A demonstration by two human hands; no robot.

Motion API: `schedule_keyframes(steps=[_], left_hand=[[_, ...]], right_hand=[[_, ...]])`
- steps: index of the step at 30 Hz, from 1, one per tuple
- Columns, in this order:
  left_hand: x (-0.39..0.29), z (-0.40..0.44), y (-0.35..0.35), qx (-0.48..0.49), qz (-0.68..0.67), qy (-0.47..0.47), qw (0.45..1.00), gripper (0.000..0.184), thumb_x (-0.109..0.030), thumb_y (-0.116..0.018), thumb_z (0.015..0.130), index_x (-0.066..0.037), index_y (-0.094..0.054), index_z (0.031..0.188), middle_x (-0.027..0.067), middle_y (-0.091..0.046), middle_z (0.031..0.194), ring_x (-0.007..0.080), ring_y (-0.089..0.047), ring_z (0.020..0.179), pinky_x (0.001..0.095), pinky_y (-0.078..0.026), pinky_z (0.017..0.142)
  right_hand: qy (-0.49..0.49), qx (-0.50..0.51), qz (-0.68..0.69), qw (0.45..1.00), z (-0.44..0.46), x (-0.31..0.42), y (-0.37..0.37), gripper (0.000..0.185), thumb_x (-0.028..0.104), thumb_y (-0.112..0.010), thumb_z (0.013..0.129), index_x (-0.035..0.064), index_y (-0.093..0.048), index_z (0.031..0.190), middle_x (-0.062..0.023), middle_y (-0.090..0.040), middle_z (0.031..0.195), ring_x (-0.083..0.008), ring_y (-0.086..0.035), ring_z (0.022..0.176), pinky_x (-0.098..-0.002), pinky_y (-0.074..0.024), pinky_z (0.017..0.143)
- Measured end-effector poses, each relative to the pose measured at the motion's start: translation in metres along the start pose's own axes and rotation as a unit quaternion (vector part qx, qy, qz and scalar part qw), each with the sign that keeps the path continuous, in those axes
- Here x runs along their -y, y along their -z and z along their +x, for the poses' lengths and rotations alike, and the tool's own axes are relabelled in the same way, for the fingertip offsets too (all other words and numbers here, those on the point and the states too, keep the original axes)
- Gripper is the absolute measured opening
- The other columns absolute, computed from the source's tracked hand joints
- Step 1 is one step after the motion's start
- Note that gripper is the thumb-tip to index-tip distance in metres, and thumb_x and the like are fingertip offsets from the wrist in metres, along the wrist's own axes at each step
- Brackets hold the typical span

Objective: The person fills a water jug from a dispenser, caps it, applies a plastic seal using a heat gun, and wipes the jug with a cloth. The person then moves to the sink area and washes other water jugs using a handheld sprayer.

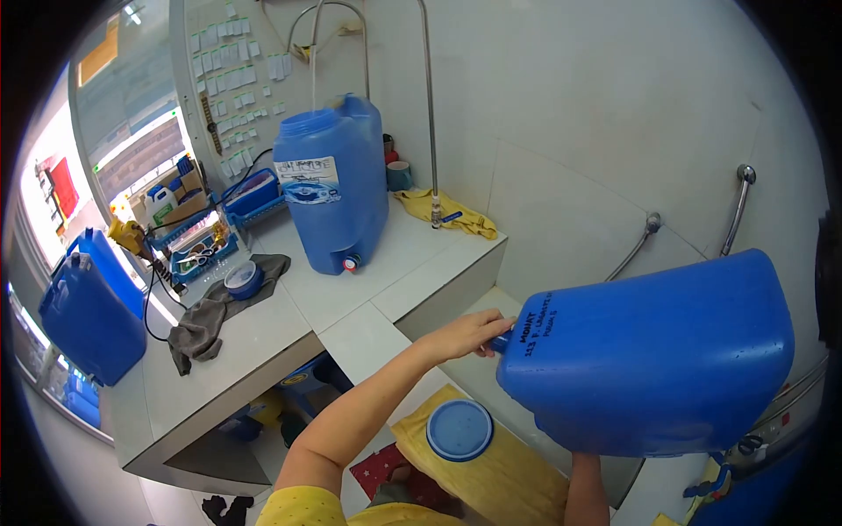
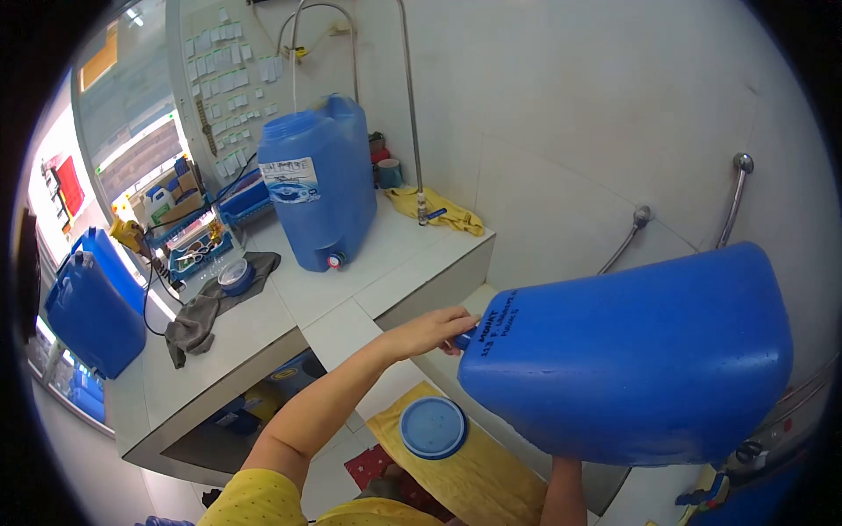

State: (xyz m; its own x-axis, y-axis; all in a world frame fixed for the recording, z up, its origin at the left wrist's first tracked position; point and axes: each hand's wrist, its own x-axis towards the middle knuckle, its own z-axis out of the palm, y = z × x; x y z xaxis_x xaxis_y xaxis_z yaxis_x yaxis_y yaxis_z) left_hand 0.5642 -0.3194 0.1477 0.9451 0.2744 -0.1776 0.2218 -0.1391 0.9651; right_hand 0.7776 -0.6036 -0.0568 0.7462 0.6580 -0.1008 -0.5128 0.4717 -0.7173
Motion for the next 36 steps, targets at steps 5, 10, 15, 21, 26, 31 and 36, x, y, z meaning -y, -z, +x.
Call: schedule_keyframes(steps=[5,10,15,21,26,31,36], left_hand=[[0.010,-0.003,-0.015,-0.061,0.015,-0.133,0.989,0.048,-0.045,-0.042,0.098,-0.001,-0.050,0.115,0.0121,-0.057,0.103,0.0189,-0.058,0.092,0.0299,-0.047,0.083],[0.055,-0.033,-0.030,-0.024,0.052,-0.164,0.985,0.068,-0.053,-0.055,0.088,-0.006,-0.038,0.134,0.0187,-0.046,0.128,0.0276,-0.051,0.110,0.0394,-0.042,0.095],[0.094,-0.080,-0.077,0.042,0.542,-0.165,0.823,0.100,-0.058,-0.078,0.058,-0.025,-0.035,0.142,0.0195,-0.035,0.141,0.0416,-0.038,0.123,0.0542,-0.034,0.100],[0.075,-0.077,-0.114,0.038,0.509,-0.188,0.839,0.100,-0.051,-0.080,0.055,-0.026,-0.036,0.141,0.0180,-0.033,0.143,0.0443,-0.036,0.124,0.0546,-0.038,0.095],[0.050,-0.059,-0.237,0.159,0.462,-0.287,0.824,0.092,-0.054,-0.073,0.064,-0.019,-0.036,0.141,0.0176,-0.028,0.146,0.0473,-0.034,0.124,0.0546,-0.039,0.094],[0.070,-0.051,-0.297,0.141,0.531,-0.276,0.789,0.098,-0.061,-0.071,0.063,-0.016,-0.032,0.142,0.0172,-0.027,0.146,0.0447,-0.034,0.126,0.0539,-0.038,0.095],[0.102,-0.022,-0.218,0.025,0.222,-0.236,0.946,0.100,-0.062,-0.062,0.074,-0.012,-0.016,0.148,0.0162,-0.027,0.148,0.0320,-0.032,0.133,0.0522,-0.026,0.106]], right_hand=[[0.013,0.002,0.004,1.000,-0.001,0.003,-0.002,0.044,0.038,-0.038,0.099,0.0052,-0.048,0.126,-0.0115,-0.053,0.121,-0.0254,-0.052,0.110,-0.0375,-0.0445,0.094],[0.048,-0.010,0.008,0.999,-0.005,0.020,-0.009,0.043,0.037,-0.038,0.099,0.0052,-0.048,0.126,-0.0114,-0.053,0.121,-0.0253,-0.052,0.110,-0.0374,-0.0445,0.094],[0.125,-0.060,0.011,0.990,-0.029,0.063,-0.024,0.043,0.037,-0.038,0.099,0.0051,-0.048,0.126,-0.0114,-0.053,0.121,-0.0252,-0.052,0.110,-0.0373,-0.0445,0.094],[0.169,-0.099,0.047,0.979,-0.052,0.099,-0.027,0.042,0.037,-0.036,0.100,0.0051,-0.049,0.124,-0.0110,-0.054,0.119,-0.0255,-0.052,0.110,-0.0373,-0.0443,0.094],[0.111,-0.053,0.120,0.985,-0.042,0.115,-0.004,0.045,0.040,-0.035,0.099,0.0061,-0.049,0.126,-0.0101,-0.054,0.121,-0.0269,-0.051,0.112,-0.0392,-0.0419,0.096],[0.206,0.023,-0.716,0.666,-0.041,0.118,0.022,0.055,0.045,-0.035,0.097,0.0064,-0.042,0.135,-0.0120,-0.048,0.131,-0.0282,-0.044,0.121,-0.0447,-0.0347,0.103],[0.309,0.115,-0.300,0.895,-0.007,0.110,0.063,0.062,0.048,-0.050,0.089,0.0076,-0.042,0.135,-0.0145,-0.047,0.133,-0.0295,-0.046,0.121,-0.0433,-0.0401,0.098]])
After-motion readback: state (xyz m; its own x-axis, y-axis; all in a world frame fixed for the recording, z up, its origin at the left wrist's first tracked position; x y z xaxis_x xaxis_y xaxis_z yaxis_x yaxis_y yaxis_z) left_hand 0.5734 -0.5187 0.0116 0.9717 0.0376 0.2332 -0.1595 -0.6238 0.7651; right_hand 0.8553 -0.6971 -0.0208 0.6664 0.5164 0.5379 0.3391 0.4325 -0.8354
